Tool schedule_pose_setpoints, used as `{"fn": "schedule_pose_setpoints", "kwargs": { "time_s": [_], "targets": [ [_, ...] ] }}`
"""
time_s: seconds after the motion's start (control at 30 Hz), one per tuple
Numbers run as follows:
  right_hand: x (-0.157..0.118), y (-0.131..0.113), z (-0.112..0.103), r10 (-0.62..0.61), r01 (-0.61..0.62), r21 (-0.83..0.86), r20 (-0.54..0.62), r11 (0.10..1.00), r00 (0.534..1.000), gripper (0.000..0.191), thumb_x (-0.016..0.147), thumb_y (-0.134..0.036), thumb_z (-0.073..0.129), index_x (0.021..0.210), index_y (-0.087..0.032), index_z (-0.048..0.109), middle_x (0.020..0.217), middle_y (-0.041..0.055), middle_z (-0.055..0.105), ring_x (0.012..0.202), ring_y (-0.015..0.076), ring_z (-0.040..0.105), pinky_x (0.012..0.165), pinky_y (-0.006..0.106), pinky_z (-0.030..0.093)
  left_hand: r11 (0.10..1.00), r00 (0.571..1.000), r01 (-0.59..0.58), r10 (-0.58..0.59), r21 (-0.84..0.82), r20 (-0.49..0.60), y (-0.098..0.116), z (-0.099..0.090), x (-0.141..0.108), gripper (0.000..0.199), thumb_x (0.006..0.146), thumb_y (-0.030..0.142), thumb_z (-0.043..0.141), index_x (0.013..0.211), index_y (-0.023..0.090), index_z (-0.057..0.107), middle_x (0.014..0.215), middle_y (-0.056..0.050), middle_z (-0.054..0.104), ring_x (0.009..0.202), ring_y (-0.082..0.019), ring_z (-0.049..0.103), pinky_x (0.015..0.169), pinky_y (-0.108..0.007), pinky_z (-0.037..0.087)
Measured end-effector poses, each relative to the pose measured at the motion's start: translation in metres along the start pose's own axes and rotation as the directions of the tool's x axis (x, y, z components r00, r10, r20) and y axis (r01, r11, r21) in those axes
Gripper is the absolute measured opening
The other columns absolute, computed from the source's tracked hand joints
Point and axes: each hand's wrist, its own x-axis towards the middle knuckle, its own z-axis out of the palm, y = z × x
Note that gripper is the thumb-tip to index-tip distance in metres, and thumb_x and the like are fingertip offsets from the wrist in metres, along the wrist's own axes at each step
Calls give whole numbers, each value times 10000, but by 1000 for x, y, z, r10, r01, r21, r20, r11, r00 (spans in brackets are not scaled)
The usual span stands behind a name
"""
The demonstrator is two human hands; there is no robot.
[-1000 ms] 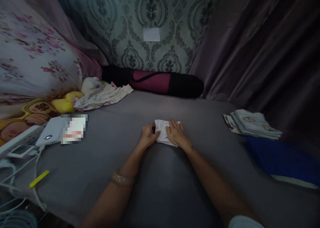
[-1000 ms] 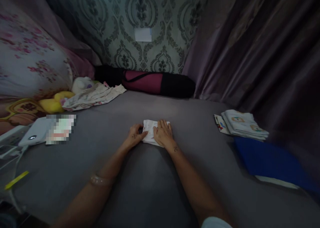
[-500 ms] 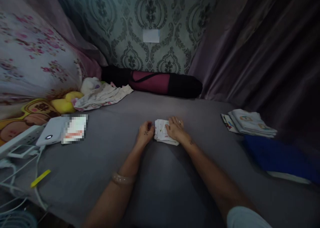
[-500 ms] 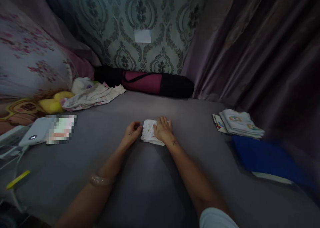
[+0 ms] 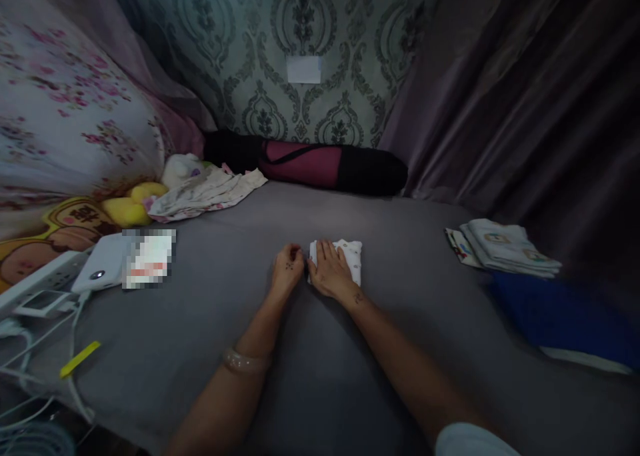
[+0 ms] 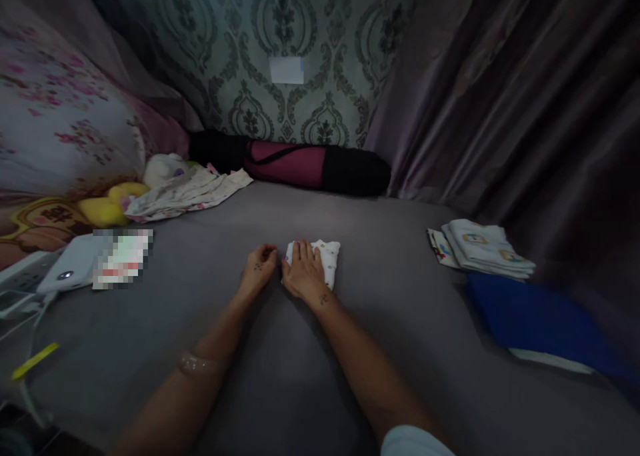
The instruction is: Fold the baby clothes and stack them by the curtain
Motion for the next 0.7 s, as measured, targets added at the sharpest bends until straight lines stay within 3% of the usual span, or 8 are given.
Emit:
{"fn": "schedule_pose_setpoints", "kwargs": {
  "time_s": [0.2,0.3,0.37,0.53,0.7],
  "targets": [
    [3,6,-15,-6,-4,155,67,988,998,627,974,-401,190,1454,-8,282,1526,169,252,1422,244,189,1152,431,102,984,983,126,-107,-124,151,-8,7,2,230,888,273,415,1041,168,552,835,-77,690,652,-132,646,600,-226,474],
    [6,15,-35,25,-64,357,114,932,993,628,986,-383,67,1441,-39,331,1497,140,336,1394,183,279,1132,356,210,966,960,197,-154,-170,234,-5,9,0,206,856,273,481,1019,163,542,769,-53,673,591,-117,620,517,-192,438],
    [4,23,-47,51,-82,426,85,901,995,626,988,-380,43,1406,-94,411,1451,114,425,1351,154,360,1097,311,277,949,950,227,-166,-219,266,-1,9,-3,220,823,292,542,994,152,548,706,-30,645,555,-114,595,480,-186,414],
    [-10,32,-47,-42,37,243,14,969,999,437,969,-288,281,1282,-140,548,1338,109,552,1263,183,467,1122,361,210,941,952,229,-163,-249,259,4,9,-7,265,737,330,666,883,122,591,609,-12,607,507,-111,545,464,-195,388],
    [-25,25,-36,-108,103,106,39,989,993,400,962,-253,306,1228,-119,573,1327,140,552,1272,201,449,1126,396,179,934,933,254,-169,-249,318,13,9,-13,288,676,372,717,797,129,621,559,-1,595,462,-100,502,424,-198,326]
  ]
}}
